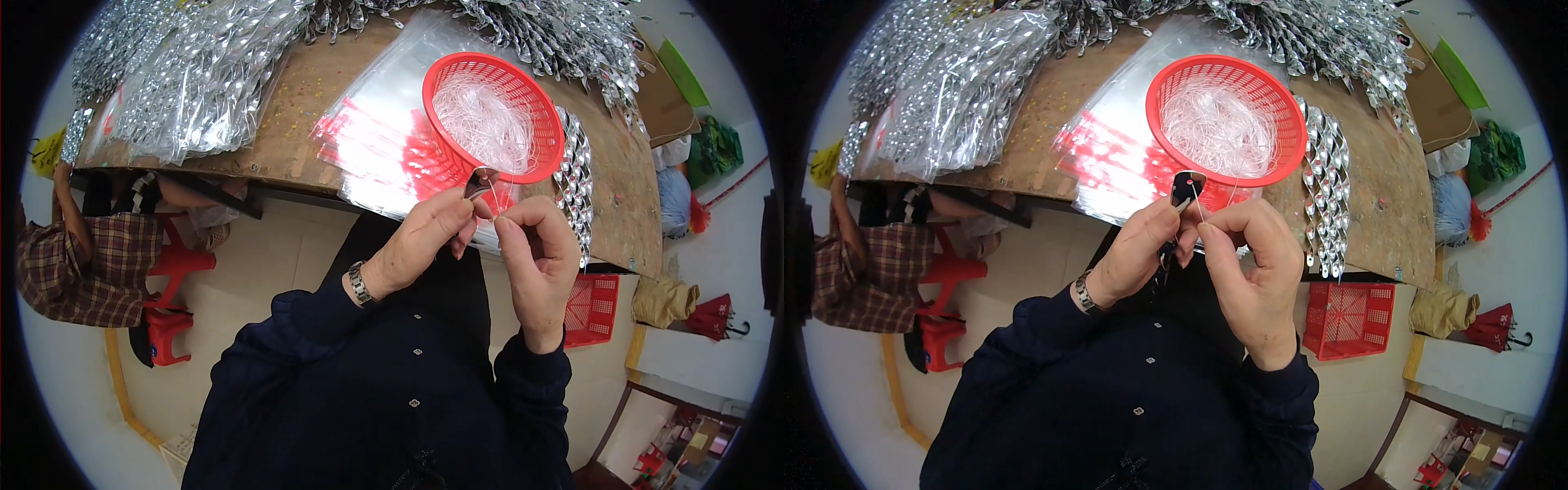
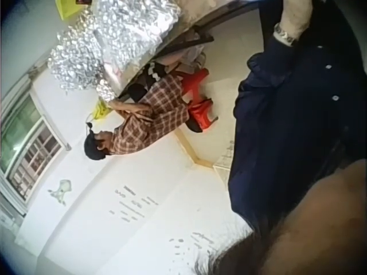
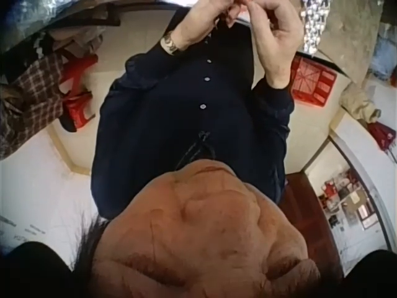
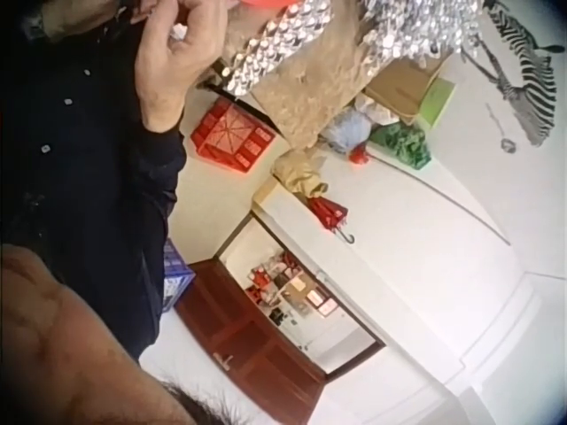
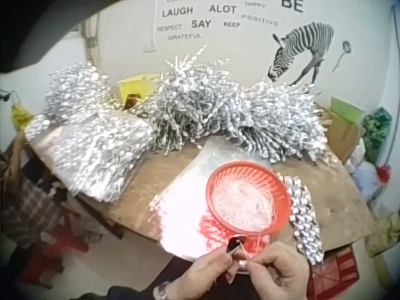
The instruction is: The person attaches small plastic decorative components to thin wires by hand, using pliers to secure them.
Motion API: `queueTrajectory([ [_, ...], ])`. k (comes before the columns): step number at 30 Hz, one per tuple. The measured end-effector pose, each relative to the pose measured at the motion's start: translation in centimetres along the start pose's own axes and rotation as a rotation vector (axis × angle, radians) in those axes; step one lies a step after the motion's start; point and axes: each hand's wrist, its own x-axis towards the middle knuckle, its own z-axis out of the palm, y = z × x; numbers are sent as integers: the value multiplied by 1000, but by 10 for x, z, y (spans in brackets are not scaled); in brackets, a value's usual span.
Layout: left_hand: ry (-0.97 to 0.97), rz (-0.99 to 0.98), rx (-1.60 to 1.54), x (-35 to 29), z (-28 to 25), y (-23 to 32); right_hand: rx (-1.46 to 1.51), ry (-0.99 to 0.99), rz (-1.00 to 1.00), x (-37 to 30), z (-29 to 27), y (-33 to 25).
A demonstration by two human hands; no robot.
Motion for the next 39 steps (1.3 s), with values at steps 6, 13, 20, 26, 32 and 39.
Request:
queueTrajectory([
  [6,-4,-4,-6,0,-1,-1,-8,-3,4,1,1,0],
  [13,3,0,-10,-2,-1,-2,-3,6,5,0,3,0],
  [20,4,-7,19,-3,-1,-3,-8,4,17,1,3,1],
  [26,32,13,69,-5,5,-3,8,15,26,0,3,5],
  [32,-5,13,119,-6,8,-5,152,69,140,0,6,3],
  [39,-56,23,168,-9,8,-9,285,71,229,0,3,-1],
])
